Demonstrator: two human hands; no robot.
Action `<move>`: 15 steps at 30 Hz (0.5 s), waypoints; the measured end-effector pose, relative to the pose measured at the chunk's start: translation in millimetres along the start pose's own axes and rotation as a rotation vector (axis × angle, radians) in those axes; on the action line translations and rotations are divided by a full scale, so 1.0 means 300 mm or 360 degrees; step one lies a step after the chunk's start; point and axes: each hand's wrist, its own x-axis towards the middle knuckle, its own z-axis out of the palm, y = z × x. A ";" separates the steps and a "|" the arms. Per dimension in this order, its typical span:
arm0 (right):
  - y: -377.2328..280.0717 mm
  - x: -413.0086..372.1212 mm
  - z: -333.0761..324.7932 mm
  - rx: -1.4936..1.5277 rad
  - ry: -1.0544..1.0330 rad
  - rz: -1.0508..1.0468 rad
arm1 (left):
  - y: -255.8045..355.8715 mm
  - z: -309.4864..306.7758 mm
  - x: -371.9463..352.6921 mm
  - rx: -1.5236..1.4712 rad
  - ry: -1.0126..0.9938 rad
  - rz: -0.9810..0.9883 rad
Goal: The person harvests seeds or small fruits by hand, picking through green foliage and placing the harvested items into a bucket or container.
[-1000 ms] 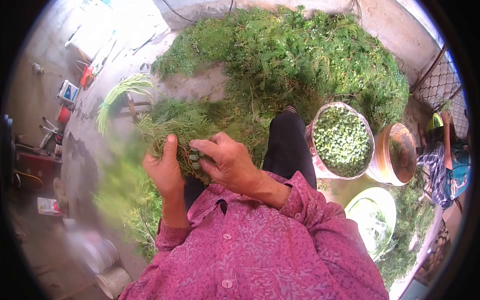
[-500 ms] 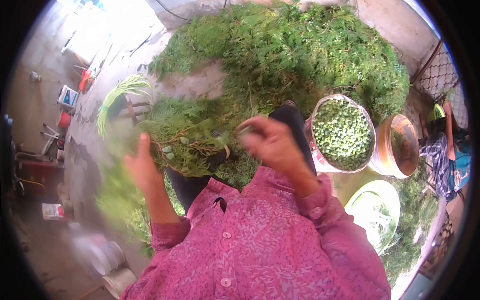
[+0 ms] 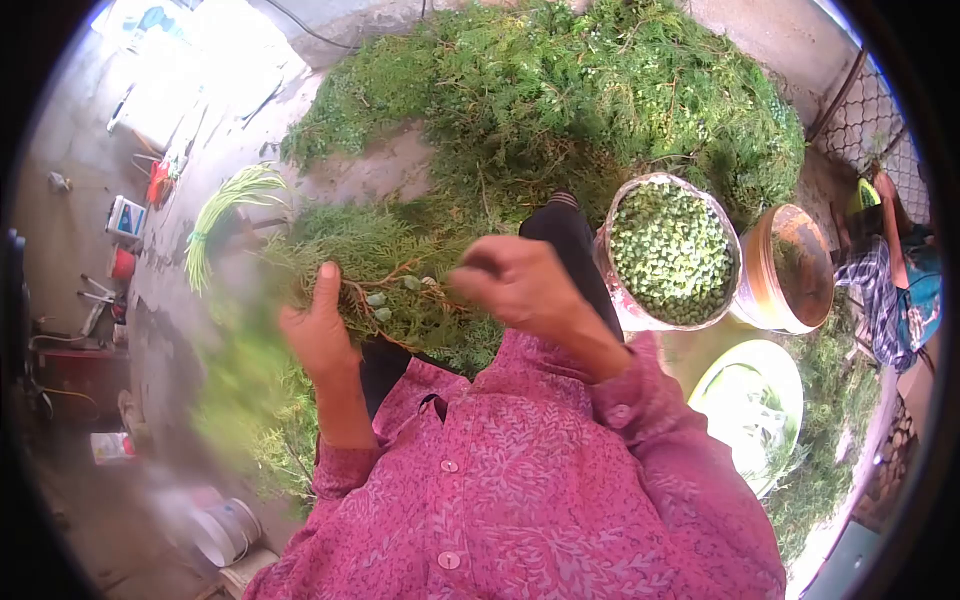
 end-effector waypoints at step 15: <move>-0.022 0.038 0.050 0.1070 -0.0563 0.0418 | 0.007 -0.091 0.050 0.0151 0.0207 0.0042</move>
